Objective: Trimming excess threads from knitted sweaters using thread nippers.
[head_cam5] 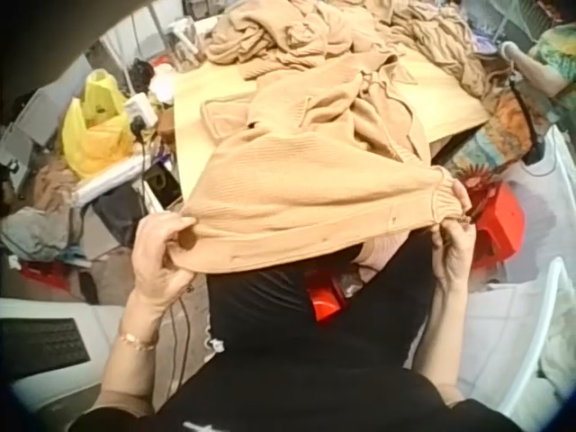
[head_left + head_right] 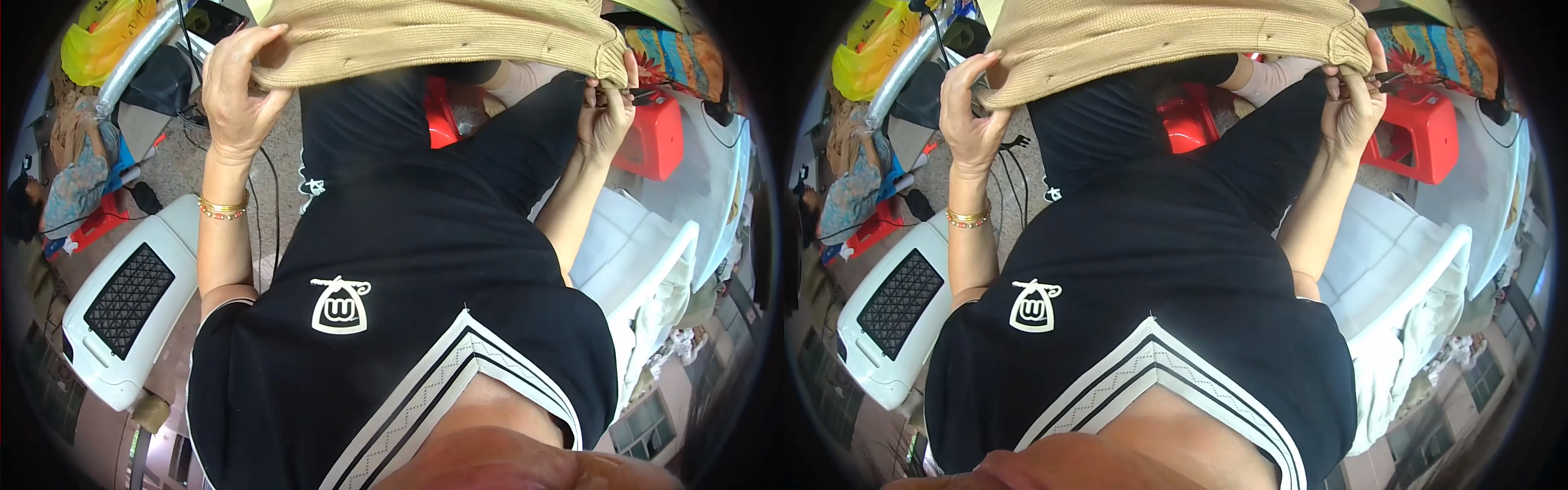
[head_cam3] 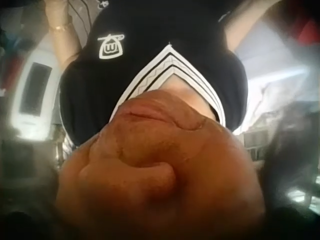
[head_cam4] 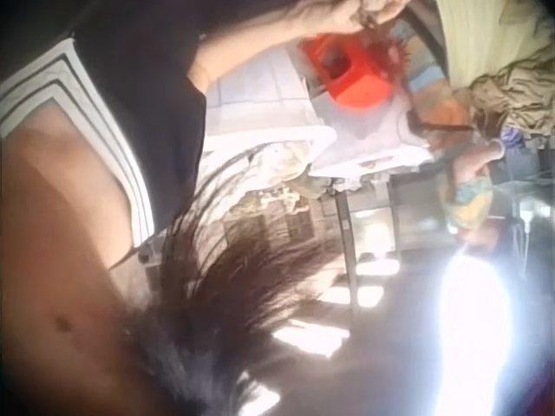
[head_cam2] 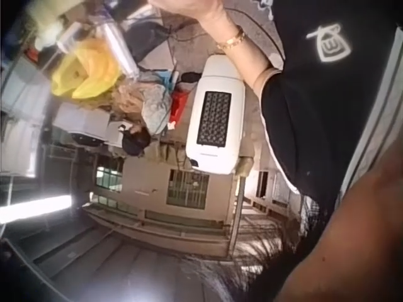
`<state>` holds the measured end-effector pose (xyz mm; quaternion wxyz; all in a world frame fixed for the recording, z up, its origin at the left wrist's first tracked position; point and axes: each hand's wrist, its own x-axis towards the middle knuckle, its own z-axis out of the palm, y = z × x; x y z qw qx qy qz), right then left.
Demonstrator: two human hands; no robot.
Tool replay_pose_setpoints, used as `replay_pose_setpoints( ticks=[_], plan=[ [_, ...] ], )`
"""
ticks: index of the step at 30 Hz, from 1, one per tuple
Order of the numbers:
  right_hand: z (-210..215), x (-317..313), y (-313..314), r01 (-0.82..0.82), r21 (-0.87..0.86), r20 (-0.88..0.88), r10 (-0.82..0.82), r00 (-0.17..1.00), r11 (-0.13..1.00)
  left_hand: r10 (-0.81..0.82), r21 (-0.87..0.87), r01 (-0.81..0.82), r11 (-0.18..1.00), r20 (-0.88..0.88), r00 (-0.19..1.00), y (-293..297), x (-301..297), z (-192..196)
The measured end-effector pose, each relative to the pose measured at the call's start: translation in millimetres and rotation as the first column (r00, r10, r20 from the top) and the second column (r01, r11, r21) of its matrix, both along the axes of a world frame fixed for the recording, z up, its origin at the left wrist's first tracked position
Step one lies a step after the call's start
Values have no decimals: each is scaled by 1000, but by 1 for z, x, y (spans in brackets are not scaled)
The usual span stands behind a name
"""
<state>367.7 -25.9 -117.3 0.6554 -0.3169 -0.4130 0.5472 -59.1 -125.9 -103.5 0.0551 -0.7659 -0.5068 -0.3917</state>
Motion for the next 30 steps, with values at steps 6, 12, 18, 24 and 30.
replay_pose_setpoints(
  ticks=[6,12,18,24,30],
  plan=[
    [-11,11,0,-77,-5,14,77,997,997,9,-23,-9,1000,9,1000,-3,-2,0],
    [-11,12,1,-113,-30,141,116,983,993,5,-26,-5,1000,10,1000,-8,5,1],
    [-16,-17,-12,38,55,669,-65,740,998,-104,-42,109,993,94,990,-11,21,3],
    [37,-106,-59,-314,224,817,-3,576,923,-50,-86,60,995,108,993,-25,20,-9],
    [49,-147,-75,-451,418,807,-96,582,789,-32,-55,51,997,307,951,-43,39,-12]
  ],
)
